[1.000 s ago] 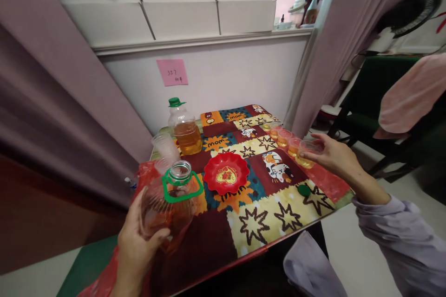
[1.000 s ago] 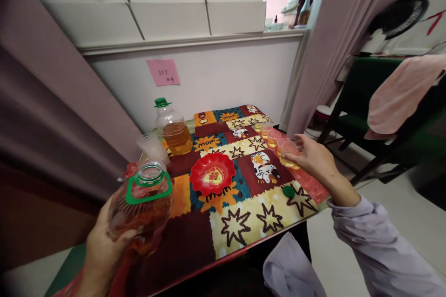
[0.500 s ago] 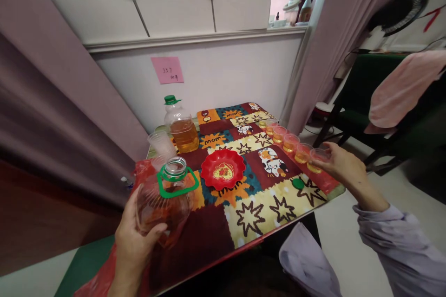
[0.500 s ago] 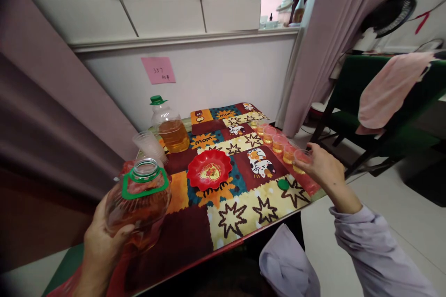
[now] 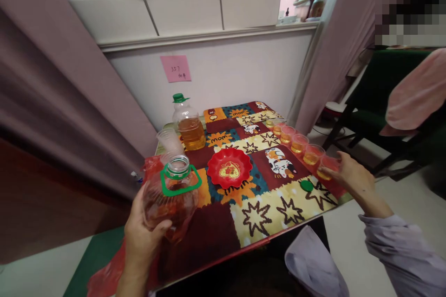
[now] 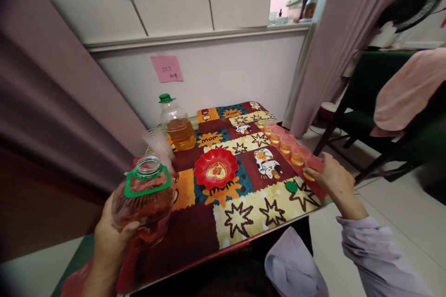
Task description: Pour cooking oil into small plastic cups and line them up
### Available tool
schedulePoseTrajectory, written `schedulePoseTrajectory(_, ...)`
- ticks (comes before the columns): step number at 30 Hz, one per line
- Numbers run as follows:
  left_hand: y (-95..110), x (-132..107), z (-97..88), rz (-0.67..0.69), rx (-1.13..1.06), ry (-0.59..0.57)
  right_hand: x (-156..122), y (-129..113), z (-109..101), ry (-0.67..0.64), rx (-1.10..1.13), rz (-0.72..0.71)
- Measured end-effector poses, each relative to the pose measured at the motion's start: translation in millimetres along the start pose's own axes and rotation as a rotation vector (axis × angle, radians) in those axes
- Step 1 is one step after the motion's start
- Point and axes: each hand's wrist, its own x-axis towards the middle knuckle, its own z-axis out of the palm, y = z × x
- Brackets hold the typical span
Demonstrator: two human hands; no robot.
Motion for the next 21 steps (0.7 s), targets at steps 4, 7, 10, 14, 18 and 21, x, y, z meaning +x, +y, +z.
schedulePoseTrajectory(4,-0.1,-3.7,-0.3,-0.016,-0.058,0.003,0.7,-8.8,-11.0,0.057,0.0,-0.041)
schedulePoseTrajectory(7,-0.4,-7.7,-0.7,-0.022,-0.102,-0.001,-1.5,-39.6,-25.4,0.196,0.07,-0.191)
schedulePoseTrajectory(10,-3.0,-11.6,-2.5,0.017,-0.082,0.019,-10.6,-97.0,-41.0,0.299,0.226,-0.422)
schedulePoseTrajectory(14,-6.3,-16.4,-5.1,0.066,-0.021,0.058,-25.9,-195.6,-49.5,0.289,0.608,-0.816)
schedulePoseTrajectory(18,-6.0,-23.0,-6.2,0.075,-0.043,0.053,-40.7,-292.0,-32.4,0.053,0.822,-1.111)
schedulePoseTrajectory(21,-7.5,-27.9,-7.6,0.088,0.003,0.059,-54.8,-354.8,-10.5,-0.123,0.787,-1.211)
